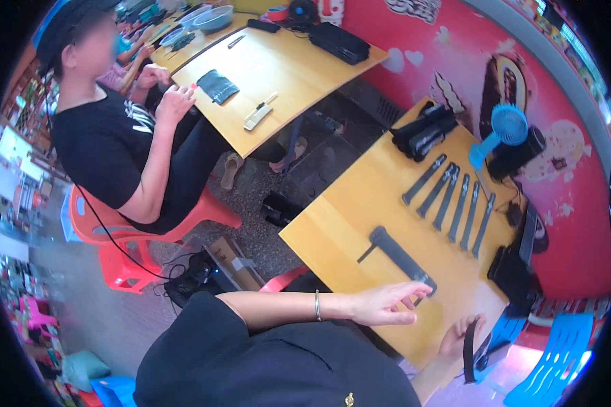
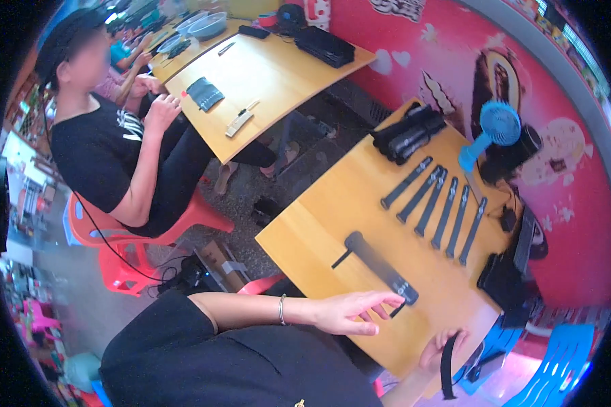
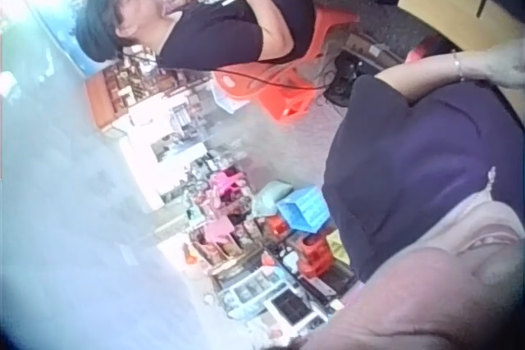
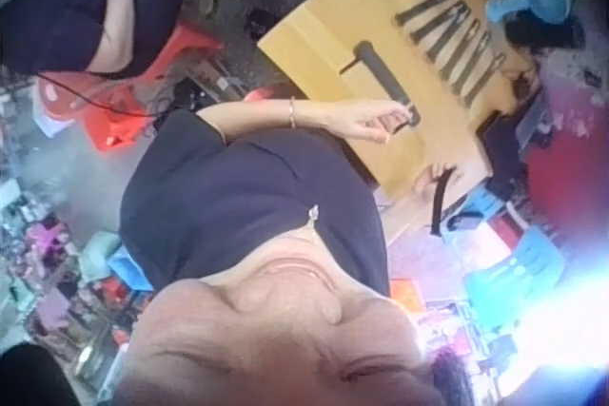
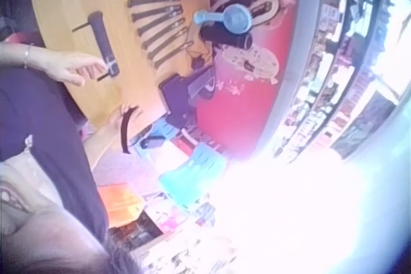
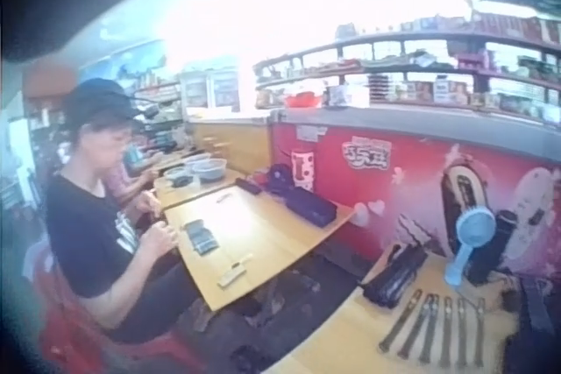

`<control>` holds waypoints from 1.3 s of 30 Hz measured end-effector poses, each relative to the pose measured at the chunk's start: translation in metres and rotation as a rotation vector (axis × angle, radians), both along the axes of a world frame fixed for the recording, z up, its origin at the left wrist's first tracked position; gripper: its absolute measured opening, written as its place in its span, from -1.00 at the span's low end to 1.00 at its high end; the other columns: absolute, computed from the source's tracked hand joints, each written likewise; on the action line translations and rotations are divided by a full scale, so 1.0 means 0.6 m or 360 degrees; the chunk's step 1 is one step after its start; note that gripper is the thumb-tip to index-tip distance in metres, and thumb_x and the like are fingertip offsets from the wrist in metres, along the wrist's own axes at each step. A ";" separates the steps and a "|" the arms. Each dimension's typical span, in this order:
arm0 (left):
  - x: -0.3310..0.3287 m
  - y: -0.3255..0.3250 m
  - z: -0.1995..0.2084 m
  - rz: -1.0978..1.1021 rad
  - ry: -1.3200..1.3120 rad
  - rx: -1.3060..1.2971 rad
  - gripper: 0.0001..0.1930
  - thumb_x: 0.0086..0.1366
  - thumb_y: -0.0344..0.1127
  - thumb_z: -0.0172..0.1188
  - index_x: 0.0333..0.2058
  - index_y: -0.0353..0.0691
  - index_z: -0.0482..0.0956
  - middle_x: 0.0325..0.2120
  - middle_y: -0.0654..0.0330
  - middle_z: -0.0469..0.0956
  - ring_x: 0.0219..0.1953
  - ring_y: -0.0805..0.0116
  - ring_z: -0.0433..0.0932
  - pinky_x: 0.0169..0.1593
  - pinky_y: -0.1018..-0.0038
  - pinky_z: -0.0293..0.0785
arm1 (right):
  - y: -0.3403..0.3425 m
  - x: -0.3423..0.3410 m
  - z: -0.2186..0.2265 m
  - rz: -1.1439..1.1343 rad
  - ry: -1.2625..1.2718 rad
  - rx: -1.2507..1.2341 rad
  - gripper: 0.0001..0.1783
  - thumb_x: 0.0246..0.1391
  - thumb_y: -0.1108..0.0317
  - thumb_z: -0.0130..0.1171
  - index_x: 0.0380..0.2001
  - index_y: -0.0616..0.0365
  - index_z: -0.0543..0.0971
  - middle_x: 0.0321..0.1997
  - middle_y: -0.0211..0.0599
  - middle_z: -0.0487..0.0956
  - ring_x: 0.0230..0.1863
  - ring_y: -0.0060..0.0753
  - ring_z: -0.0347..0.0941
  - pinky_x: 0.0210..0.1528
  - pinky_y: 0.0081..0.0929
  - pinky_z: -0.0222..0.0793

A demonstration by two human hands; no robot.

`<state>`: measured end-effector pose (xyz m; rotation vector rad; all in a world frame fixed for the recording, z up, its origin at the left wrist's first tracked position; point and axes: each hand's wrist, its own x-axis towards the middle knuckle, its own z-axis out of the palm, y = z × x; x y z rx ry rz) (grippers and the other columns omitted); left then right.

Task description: Assembling black textile straps by attaching components using a fixed tabletop jig.

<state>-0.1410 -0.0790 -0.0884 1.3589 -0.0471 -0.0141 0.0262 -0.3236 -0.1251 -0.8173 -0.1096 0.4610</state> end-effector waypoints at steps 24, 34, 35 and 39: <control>-0.043 0.097 -0.064 0.0795 0.0388 -0.0055 -0.84 0.27 -0.58 0.09 -0.17 -0.41 0.51 -0.35 0.17 0.56 -0.35 0.48 0.56 -0.22 0.59 0.51 | 0.076 -0.097 0.022 0.0167 -0.0433 -0.1394 -0.89 0.06 0.56 0.17 -0.32 0.26 0.63 -0.38 -0.42 0.50 -0.42 -0.68 0.47 -0.34 -0.72 0.37; -0.023 0.123 -0.075 0.1013 0.0493 0.0091 -0.82 0.26 -0.56 0.12 -0.15 -0.42 0.54 -0.37 0.22 0.52 -0.36 0.48 0.59 -0.27 0.64 0.50 | 0.098 -0.070 -0.010 0.0204 -0.0205 -0.1308 -0.87 0.12 0.52 0.16 -0.24 0.31 0.56 -0.40 -0.39 0.59 -0.46 -0.65 0.50 -0.39 -0.70 0.43; -0.020 0.124 -0.073 0.1022 0.0503 0.0094 -0.82 0.26 -0.56 0.12 -0.15 -0.42 0.54 -0.37 0.22 0.52 -0.36 0.48 0.59 -0.27 0.64 0.50 | 0.101 -0.068 -0.012 0.0216 -0.0199 -0.1305 -0.87 0.12 0.52 0.16 -0.24 0.31 0.56 -0.40 -0.39 0.59 -0.46 -0.65 0.50 -0.39 -0.70 0.43; -0.017 0.133 -0.080 0.1008 0.0542 0.0209 -0.82 0.24 -0.56 0.14 -0.16 -0.43 0.55 -0.38 0.24 0.51 -0.38 0.51 0.59 -0.29 0.66 0.51 | 0.104 -0.061 -0.016 0.0167 -0.0314 -0.1319 -0.89 0.11 0.49 0.19 -0.28 0.26 0.57 -0.41 -0.43 0.58 -0.45 -0.69 0.48 -0.37 -0.73 0.41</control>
